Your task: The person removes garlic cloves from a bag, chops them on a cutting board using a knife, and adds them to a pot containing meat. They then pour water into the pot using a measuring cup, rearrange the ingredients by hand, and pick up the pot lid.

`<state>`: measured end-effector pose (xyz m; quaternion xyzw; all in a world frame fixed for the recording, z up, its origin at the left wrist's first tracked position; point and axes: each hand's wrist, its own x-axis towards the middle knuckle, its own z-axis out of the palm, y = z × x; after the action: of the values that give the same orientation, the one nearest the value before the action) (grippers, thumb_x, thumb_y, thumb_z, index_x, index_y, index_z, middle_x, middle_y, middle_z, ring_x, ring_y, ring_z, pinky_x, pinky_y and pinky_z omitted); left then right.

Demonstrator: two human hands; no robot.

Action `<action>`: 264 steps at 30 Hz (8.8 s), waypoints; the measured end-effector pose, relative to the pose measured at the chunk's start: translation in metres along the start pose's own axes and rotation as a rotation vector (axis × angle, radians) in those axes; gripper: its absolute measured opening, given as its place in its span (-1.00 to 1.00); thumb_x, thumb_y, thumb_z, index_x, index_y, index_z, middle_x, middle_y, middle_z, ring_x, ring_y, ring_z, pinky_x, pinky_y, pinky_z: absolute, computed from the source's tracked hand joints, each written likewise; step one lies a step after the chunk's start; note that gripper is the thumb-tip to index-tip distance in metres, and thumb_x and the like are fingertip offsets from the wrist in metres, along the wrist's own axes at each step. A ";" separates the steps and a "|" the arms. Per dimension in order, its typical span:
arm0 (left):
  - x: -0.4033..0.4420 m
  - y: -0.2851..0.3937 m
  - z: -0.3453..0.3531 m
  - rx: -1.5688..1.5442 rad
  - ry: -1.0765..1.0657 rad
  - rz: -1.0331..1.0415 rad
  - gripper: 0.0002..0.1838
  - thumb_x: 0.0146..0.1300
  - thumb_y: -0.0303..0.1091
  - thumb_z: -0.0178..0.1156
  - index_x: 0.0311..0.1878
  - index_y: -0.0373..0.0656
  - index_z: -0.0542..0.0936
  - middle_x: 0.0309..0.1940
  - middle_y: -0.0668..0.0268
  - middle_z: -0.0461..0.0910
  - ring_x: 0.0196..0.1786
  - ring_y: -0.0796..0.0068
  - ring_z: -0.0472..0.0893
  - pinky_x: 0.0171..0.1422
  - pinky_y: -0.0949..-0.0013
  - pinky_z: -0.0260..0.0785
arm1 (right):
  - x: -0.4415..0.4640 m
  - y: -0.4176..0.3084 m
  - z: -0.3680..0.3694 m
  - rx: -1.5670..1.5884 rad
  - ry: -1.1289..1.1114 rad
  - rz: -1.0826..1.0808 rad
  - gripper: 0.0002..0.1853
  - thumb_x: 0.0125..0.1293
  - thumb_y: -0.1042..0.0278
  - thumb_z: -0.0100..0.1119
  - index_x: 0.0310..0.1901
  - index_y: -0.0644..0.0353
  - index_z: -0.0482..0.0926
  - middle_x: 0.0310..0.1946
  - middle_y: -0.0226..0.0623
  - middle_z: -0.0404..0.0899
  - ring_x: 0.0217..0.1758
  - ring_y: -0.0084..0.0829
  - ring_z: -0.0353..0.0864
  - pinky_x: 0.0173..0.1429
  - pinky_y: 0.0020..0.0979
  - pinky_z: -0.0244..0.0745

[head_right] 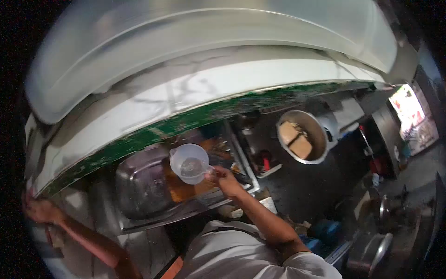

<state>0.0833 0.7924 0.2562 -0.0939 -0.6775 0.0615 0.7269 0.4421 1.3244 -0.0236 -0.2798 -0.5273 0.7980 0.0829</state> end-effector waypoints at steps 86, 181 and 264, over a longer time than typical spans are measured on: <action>-0.366 0.582 -0.008 -1.566 -2.130 -1.288 -0.75 0.45 -0.07 0.16 -0.18 -0.06 0.59 -0.39 0.44 0.53 -0.42 0.58 0.49 -0.42 0.47 0.34 | -0.225 -0.071 -0.182 -0.500 0.628 -0.165 -0.62 0.22 0.29 0.45 0.00 0.31 0.62 -0.21 -0.09 0.60 -0.12 -0.14 0.61 0.01 -0.23 0.49; -0.139 0.891 -0.397 -1.153 -1.391 -0.493 -0.56 0.29 -0.28 0.35 0.20 -0.04 0.49 0.23 0.13 0.37 0.30 -0.04 0.42 0.38 -0.03 0.26 | 0.124 -0.055 -0.453 -1.925 0.052 0.056 -0.05 0.41 -0.30 -0.05 0.62 0.13 -0.07 0.57 0.25 0.00 0.39 0.25 0.43 0.39 0.32 0.10; -0.142 0.892 -0.395 -1.142 -1.213 -0.451 -0.53 0.18 -0.33 0.39 0.18 -0.03 0.55 0.22 0.12 0.39 0.19 -0.13 0.46 0.26 -0.04 0.37 | 0.108 -0.045 -0.573 -1.890 -0.001 -0.112 -0.41 0.34 0.02 0.14 0.35 0.06 0.46 0.37 0.05 0.39 0.39 0.12 0.40 0.39 -0.02 0.42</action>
<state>0.5003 1.6105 -0.1039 -0.2593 -0.8782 -0.3947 0.0757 0.6511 1.8450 -0.1871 -0.2050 -0.9680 0.0352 -0.1404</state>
